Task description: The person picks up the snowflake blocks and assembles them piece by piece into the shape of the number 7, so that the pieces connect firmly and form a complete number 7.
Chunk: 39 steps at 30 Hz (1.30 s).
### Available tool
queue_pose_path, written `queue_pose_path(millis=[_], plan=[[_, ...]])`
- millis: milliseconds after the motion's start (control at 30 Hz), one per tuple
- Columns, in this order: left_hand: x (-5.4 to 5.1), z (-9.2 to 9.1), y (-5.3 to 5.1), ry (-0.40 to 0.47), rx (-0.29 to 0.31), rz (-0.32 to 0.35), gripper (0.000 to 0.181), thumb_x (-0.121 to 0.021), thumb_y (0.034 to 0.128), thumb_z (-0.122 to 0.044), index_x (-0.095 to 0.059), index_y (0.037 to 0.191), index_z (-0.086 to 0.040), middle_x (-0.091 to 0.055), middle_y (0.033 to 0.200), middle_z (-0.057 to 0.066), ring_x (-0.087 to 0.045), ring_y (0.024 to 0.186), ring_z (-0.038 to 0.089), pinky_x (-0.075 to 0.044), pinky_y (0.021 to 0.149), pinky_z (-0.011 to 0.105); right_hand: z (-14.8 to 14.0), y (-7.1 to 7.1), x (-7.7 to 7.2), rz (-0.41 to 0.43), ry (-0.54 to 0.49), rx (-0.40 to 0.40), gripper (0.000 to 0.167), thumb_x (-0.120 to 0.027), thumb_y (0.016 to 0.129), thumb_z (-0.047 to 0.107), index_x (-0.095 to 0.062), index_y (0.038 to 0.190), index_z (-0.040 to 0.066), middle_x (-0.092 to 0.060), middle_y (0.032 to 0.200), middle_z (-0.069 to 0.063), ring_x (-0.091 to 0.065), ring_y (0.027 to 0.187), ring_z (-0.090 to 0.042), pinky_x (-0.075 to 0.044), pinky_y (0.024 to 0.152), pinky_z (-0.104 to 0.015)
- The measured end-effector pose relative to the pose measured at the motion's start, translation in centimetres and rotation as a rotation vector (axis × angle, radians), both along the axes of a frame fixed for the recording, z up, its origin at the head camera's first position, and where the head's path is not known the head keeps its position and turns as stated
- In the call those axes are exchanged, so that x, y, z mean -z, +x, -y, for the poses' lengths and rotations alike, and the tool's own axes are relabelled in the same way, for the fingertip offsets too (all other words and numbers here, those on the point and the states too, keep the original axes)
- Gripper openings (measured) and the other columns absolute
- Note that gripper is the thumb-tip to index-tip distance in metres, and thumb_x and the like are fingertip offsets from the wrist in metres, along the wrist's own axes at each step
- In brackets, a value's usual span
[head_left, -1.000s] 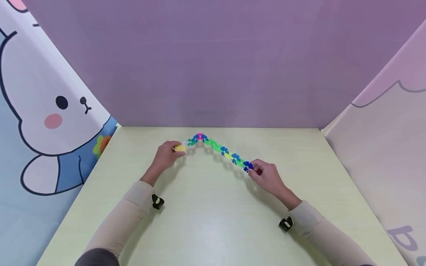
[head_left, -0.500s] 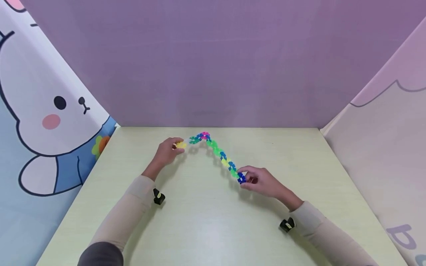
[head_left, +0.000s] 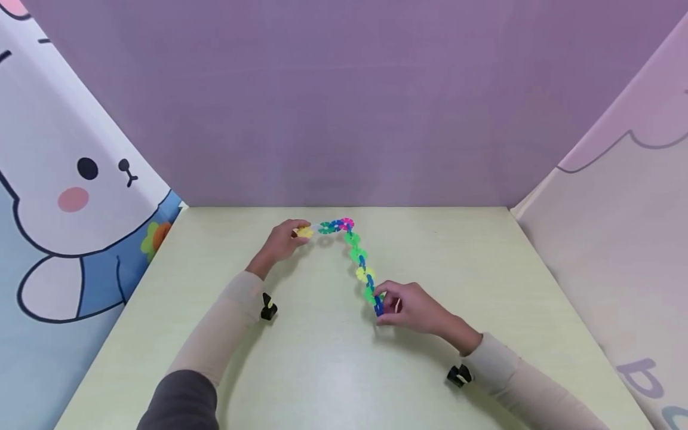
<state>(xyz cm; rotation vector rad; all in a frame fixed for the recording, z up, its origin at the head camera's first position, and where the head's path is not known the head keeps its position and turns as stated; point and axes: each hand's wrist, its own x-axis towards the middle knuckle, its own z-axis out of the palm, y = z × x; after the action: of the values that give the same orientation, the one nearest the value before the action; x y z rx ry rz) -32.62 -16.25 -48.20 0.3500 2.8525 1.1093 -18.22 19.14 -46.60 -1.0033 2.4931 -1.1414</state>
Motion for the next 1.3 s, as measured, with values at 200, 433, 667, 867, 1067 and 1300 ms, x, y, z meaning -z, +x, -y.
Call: queue_pose_path(millis=[200, 433, 667, 867, 1067, 1300], plan=[[0.7, -1.6, -1.0, -0.008, 0.039, 0.043, 0.043, -0.062, 0.103, -0.017, -0.055, 0.146, -0.012, -0.054, 0.148, 0.015, -0.059, 0.112, 0.032, -0.05, 0.098, 0.046, 1.0, 1.4, 0.1, -0.029, 0.066, 0.024, 0.046, -0.085, 0.084, 0.03, -0.063, 0.119, 0.011, -0.069, 0.079, 0.012, -0.058, 0.07, 0.003, -0.054, 0.063, -0.019], [1.4, -2.7, -1.9, -0.023, 0.069, 0.066, 0.043, -0.059, 0.1041, -0.014, -0.054, 0.147, -0.01, -0.052, 0.151, 0.015, -0.059, 0.118, 0.034, -0.048, 0.105, 0.047, 1.9, 2.0, 0.9, -0.023, 0.134, 0.081, 0.047, -0.086, 0.082, 0.032, -0.062, 0.117, 0.011, -0.067, 0.076, 0.012, -0.055, 0.066, 0.002, -0.051, 0.06, -0.018], [1.6, -3.1, -2.1, -0.033, 0.095, 0.084, 0.043, -0.057, 0.1041, -0.011, -0.053, 0.147, -0.008, -0.049, 0.155, 0.015, -0.051, 0.136, 0.037, -0.039, 0.118, 0.05, 2.7, 2.3, 1.2, 0.003, 0.195, 0.092, 0.048, -0.087, 0.081, 0.034, -0.062, 0.115, 0.011, -0.064, 0.074, 0.013, -0.055, 0.064, 0.0, -0.049, 0.059, -0.019], [2.1, -3.2, -2.2, -0.056, 0.099, 0.087, 0.045, -0.058, 0.1036, -0.01, -0.052, 0.148, -0.007, -0.048, 0.156, 0.015, -0.039, 0.149, 0.036, -0.032, 0.123, 0.049, 2.9, 2.5, 1.3, -0.008, 0.242, 0.095, 0.049, -0.088, 0.08, 0.033, -0.061, 0.115, 0.01, -0.063, 0.074, 0.012, -0.054, 0.063, 0.0, -0.048, 0.059, -0.019], [2.2, -3.6, -2.3, -0.098, 0.1, 0.061, 0.046, -0.06, 0.1019, -0.009, -0.053, 0.147, -0.007, -0.051, 0.154, 0.015, -0.04, 0.147, 0.037, -0.029, 0.125, 0.05, 2.7, 2.4, 1.7, -0.043, 0.285, 0.085, 0.048, -0.088, 0.08, 0.033, -0.062, 0.115, 0.011, -0.062, 0.073, 0.013, -0.052, 0.063, 0.001, -0.047, 0.059, -0.018], [2.0, -3.8, -1.9, -0.124, 0.092, 0.054, 0.048, -0.062, 0.1009, -0.01, -0.053, 0.148, -0.009, -0.052, 0.153, 0.014, -0.042, 0.146, 0.037, -0.028, 0.125, 0.051, 2.6, 2.2, 2.1, -0.045, 0.321, 0.075, 0.046, -0.087, 0.081, 0.035, -0.063, 0.114, 0.013, -0.061, 0.074, 0.014, -0.052, 0.064, 0.001, -0.047, 0.06, -0.018]])
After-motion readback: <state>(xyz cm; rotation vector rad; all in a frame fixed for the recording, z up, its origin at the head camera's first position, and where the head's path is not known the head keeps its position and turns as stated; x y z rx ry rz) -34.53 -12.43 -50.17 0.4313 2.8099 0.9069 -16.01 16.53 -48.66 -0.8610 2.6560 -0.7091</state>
